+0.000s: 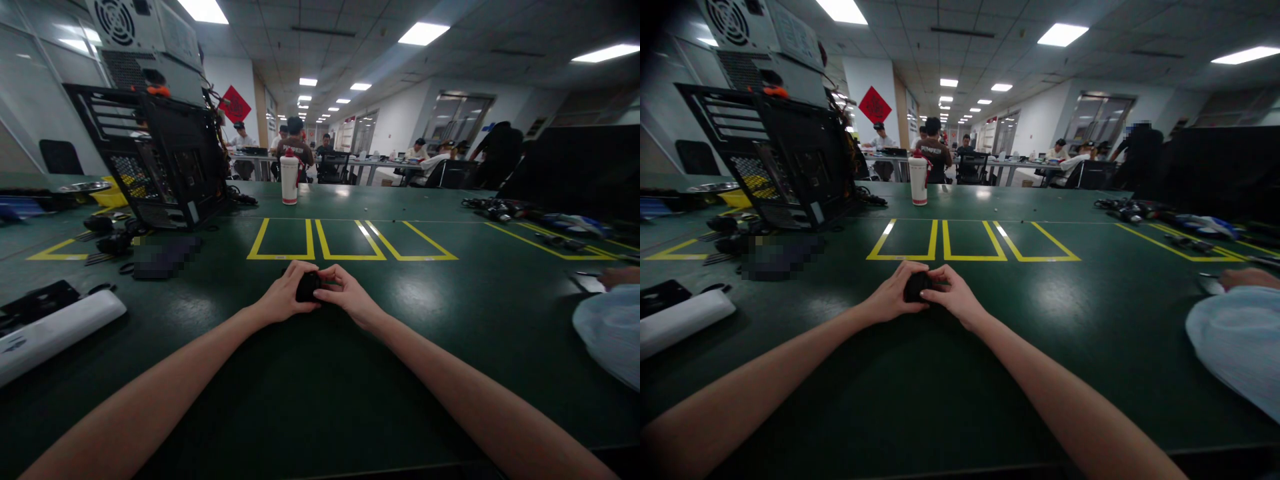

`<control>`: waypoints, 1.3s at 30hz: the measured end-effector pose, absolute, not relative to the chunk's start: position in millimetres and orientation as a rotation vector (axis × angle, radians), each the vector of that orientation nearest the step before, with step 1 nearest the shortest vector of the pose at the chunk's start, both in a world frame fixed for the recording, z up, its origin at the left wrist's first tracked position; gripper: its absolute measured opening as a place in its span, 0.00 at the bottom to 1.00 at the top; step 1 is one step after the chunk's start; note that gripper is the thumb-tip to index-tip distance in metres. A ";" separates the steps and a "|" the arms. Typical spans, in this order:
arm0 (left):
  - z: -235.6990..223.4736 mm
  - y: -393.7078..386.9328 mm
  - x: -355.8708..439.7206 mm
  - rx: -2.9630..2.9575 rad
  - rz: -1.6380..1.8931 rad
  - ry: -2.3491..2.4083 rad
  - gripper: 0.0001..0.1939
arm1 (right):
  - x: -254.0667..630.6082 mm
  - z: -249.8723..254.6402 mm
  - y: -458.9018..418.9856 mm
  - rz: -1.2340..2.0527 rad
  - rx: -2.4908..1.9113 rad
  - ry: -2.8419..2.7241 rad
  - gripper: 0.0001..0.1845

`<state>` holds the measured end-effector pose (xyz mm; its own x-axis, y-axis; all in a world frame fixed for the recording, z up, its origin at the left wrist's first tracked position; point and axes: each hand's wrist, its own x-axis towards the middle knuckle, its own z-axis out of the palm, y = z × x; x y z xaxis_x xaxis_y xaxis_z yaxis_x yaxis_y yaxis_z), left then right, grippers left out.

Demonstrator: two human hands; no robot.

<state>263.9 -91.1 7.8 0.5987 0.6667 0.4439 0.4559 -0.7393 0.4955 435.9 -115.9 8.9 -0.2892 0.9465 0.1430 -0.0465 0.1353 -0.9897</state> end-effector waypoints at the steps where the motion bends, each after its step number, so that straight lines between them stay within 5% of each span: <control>1: 7.8 -91.1 264.0 2.499 0.895 0.905 0.31 | 435.7 8.2 -115.6 1.328 -0.933 -1.456 0.15; 16: 7.9 -92.7 264.8 2.514 0.884 0.919 0.31 | 437.7 10.2 -115.8 1.299 -0.926 -1.537 0.18; 22: 7.6 -92.2 265.5 2.512 0.905 0.915 0.31 | 435.9 7.1 -114.6 1.313 -0.954 -1.475 0.12; 34: 6.8 -91.4 265.6 2.517 0.894 0.930 0.31 | 439.1 7.0 -113.5 1.297 -0.944 -1.539 0.20; 39: 8.8 -93.0 265.2 2.509 0.897 0.922 0.31 | 437.8 5.7 -113.3 1.307 -0.972 -1.498 0.13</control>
